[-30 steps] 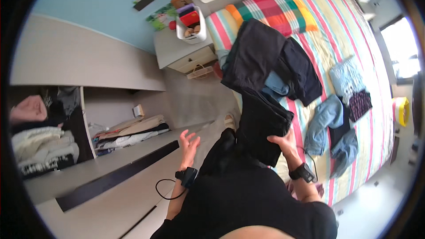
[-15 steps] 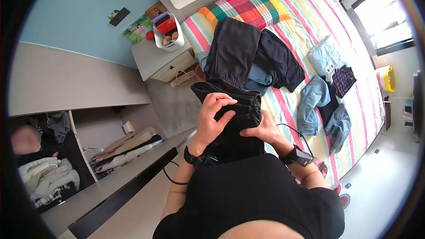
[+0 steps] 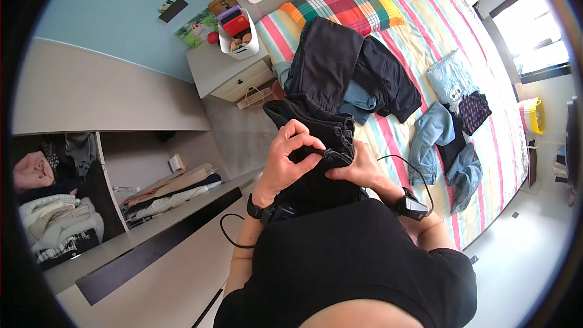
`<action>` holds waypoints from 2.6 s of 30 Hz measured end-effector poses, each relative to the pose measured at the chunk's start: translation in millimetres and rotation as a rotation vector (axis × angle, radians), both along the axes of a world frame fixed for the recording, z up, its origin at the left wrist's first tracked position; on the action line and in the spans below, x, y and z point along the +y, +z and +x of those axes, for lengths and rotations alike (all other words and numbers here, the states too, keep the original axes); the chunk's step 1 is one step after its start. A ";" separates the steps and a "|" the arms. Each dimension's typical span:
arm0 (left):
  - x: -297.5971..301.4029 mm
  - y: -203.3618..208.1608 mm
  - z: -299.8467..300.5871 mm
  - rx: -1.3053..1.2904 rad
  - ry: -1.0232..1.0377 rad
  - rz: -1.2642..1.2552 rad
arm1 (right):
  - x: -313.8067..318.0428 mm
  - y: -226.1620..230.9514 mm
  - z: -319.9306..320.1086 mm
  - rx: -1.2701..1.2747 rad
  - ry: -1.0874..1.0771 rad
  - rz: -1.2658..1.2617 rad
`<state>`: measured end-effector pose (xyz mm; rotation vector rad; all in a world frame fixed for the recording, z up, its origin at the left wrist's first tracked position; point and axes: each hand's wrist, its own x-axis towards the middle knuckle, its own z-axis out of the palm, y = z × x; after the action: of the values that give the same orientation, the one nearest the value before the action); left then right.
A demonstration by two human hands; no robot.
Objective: Folding various items of clothing including sweatpants and jeans on a bed and putting them away.
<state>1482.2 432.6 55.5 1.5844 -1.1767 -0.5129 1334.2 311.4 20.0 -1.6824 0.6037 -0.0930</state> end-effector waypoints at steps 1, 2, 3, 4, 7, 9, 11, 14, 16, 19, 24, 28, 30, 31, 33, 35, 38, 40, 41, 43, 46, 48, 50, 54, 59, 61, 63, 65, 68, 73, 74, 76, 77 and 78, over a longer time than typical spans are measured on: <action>1.9 -0.1 -0.4 0.004 -0.006 0.010 | 0.3 -0.4 -0.6 -0.001 0.000 -0.001; 3.8 -0.1 -0.6 0.008 -0.012 0.020 | 0.4 -0.5 -1.1 0.006 0.001 -0.022; 6.2 -0.3 -0.6 0.006 -0.012 0.019 | 0.5 -0.8 -1.4 0.012 0.002 -0.044; 8.8 -0.4 -0.6 0.029 -0.033 0.003 | 0.3 0.9 -1.8 0.011 0.001 -0.045; 13.2 4.0 1.9 0.061 -0.092 -0.029 | 0.0 5.4 -2.7 0.013 0.022 -0.073; 13.8 6.2 6.0 0.064 -0.146 -0.078 | 0.9 2.7 -4.9 0.013 0.021 -0.091; 14.9 8.6 3.8 0.208 -0.070 0.050 | 1.9 5.0 -5.7 0.002 0.009 -0.092; 9.8 7.8 -3.3 0.301 0.082 0.175 | 4.8 18.2 -2.3 -0.017 0.009 -0.078; 5.3 9.7 -4.9 0.261 0.032 0.182 | 4.7 19.7 -2.7 -0.019 0.004 -0.066; 4.4 10.4 -3.3 0.152 -0.004 0.175 | 5.2 6.9 -4.2 -0.010 0.004 -0.062; 2.6 17.6 -8.9 0.121 -0.087 0.184 | 6.9 2.1 -7.5 -0.035 -0.049 -0.061; 6.8 6.2 -7.3 0.136 -0.079 0.181 | 6.1 3.4 -6.6 -0.047 -0.033 -0.085; 9.5 -0.6 -3.3 -0.025 -0.146 0.076 | 4.2 8.0 -8.5 0.005 -0.021 -0.103; 10.1 -0.8 -3.6 -0.026 -0.142 0.073 | 3.2 9.3 -9.7 0.003 -0.018 -0.107; 13.4 -1.3 -6.1 -0.057 0.010 0.001 | 1.7 10.7 -11.9 0.036 -0.030 -0.071; 22.3 -14.6 -6.9 -0.006 0.134 0.049 | 2.0 9.0 -12.7 0.016 -0.045 -0.084; 48.5 -43.5 -4.9 0.145 0.373 0.123 | 2.1 5.5 -13.4 -0.020 -0.077 -0.018; 66.0 -59.9 -1.9 0.537 0.521 0.102 | -1.1 -4.1 -17.4 -0.026 -0.096 0.056; 74.1 -61.9 -1.1 0.549 0.581 0.055 | -4.4 -13.5 -20.4 -0.044 -0.150 0.141; 93.7 -63.3 0.6 0.536 0.680 0.061 | -4.6 -7.3 -17.8 -0.057 -0.247 0.299; 123.3 -65.8 -0.5 0.505 0.845 0.062 | -4.9 -10.1 -14.7 0.001 -0.276 0.356; 137.0 -63.7 -2.0 0.435 0.915 0.108 | -4.0 -10.9 -12.1 -0.010 -0.248 0.350; 145.5 -71.6 -4.6 0.403 0.969 0.103 | -4.1 -17.7 -5.3 0.001 -0.254 0.344; 154.5 -83.6 -10.6 0.405 0.976 0.122 | -2.0 -1.6 13.3 0.050 -0.187 0.289; 174.4 -104.2 -7.1 0.277 0.915 0.230 | 4.5 -3.6 45.3 0.062 -0.153 0.276; 178.7 -97.5 -2.8 0.251 0.888 0.267 | 7.1 -5.4 59.4 0.055 -0.160 0.250; 186.8 -98.3 -0.3 0.225 0.869 0.302 | 7.0 -15.2 75.7 0.017 -0.132 0.203; 195.7 -105.6 1.9 0.360 0.861 0.305 | 8.8 -22.1 98.9 0.015 -0.091 0.238; 202.0 -101.9 1.9 0.413 0.850 0.277 | 18.9 -21.8 130.4 -0.012 -0.033 0.306; 201.2 -104.1 -3.0 0.458 0.888 0.216 | 26.2 -30.6 188.7 -0.050 0.131 0.334; 199.3 -103.1 -3.0 0.482 0.914 0.185 | 26.5 -32.1 201.3 -0.040 0.182 0.304; 197.7 -103.4 -5.5 0.486 0.976 0.191 | 32.5 -29.6 226.8 -0.041 0.264 0.324; 194.3 -103.8 -5.4 0.515 1.020 0.155 | 33.2 -33.3 239.5 -0.040 0.324 0.315; 190.2 -103.6 -2.9 0.543 1.065 0.117 | 34.0 -36.0 252.0 -0.040 0.384 0.306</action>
<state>1479.3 622.8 -48.1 1.7564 0.1645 -0.2539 1586.2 345.4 -16.0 -1.4658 0.2407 0.2311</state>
